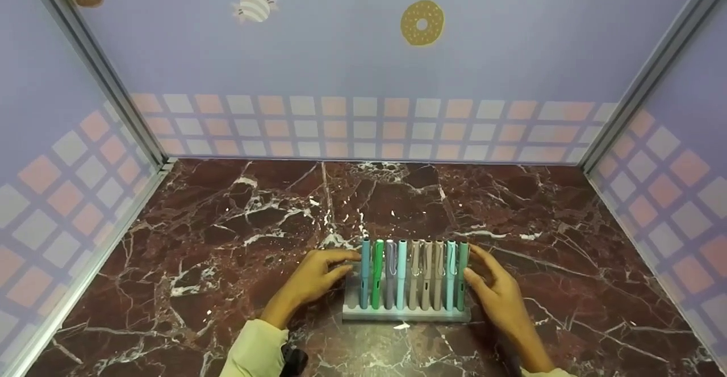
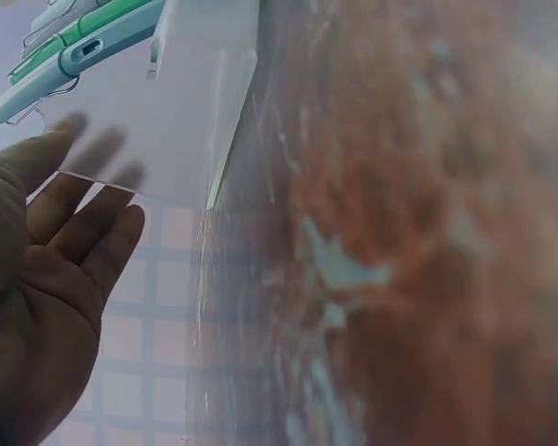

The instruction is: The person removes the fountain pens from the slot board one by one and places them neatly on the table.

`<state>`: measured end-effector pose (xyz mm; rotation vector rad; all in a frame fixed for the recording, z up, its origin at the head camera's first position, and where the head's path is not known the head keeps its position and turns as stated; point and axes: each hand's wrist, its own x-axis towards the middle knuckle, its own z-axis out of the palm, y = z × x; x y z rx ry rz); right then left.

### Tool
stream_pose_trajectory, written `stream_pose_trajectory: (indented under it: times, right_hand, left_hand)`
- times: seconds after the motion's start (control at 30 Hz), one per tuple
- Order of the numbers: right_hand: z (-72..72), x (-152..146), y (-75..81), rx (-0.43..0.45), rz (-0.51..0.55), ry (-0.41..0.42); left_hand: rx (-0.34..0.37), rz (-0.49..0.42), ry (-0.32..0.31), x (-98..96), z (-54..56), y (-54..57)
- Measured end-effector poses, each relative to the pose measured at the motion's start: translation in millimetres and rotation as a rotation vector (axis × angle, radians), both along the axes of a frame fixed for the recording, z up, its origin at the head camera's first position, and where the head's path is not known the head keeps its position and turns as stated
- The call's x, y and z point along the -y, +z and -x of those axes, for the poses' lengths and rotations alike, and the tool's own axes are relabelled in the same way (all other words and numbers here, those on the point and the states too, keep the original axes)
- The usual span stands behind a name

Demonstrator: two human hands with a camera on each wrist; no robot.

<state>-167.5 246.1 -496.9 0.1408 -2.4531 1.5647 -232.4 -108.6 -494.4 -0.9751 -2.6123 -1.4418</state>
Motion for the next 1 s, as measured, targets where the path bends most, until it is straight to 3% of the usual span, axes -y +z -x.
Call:
stream_pose_trajectory:
  times: [0.23,0.5,0.7,1.0]
  right_hand:
    - [-8.0,6,-11.8,0.023,0.14,-0.095]
    - [-8.7,9,-12.7,0.0,0.303,-0.195]
    - [-9.2,10,-17.2,0.055,0.326,-0.151]
    - [-10.4,10,-20.0,0.124,0.276,-0.128]
  left_hand:
    - [0.036,-0.023,-0.008,-0.4,1.3,-7.9]
    - [0.05,-0.028,-0.002,0.3,3.1,-7.8]
    - [0.041,-0.036,0.0,0.6,3.4,-8.6]
    - [0.05,-0.028,-0.008,0.6,3.9,-7.2]
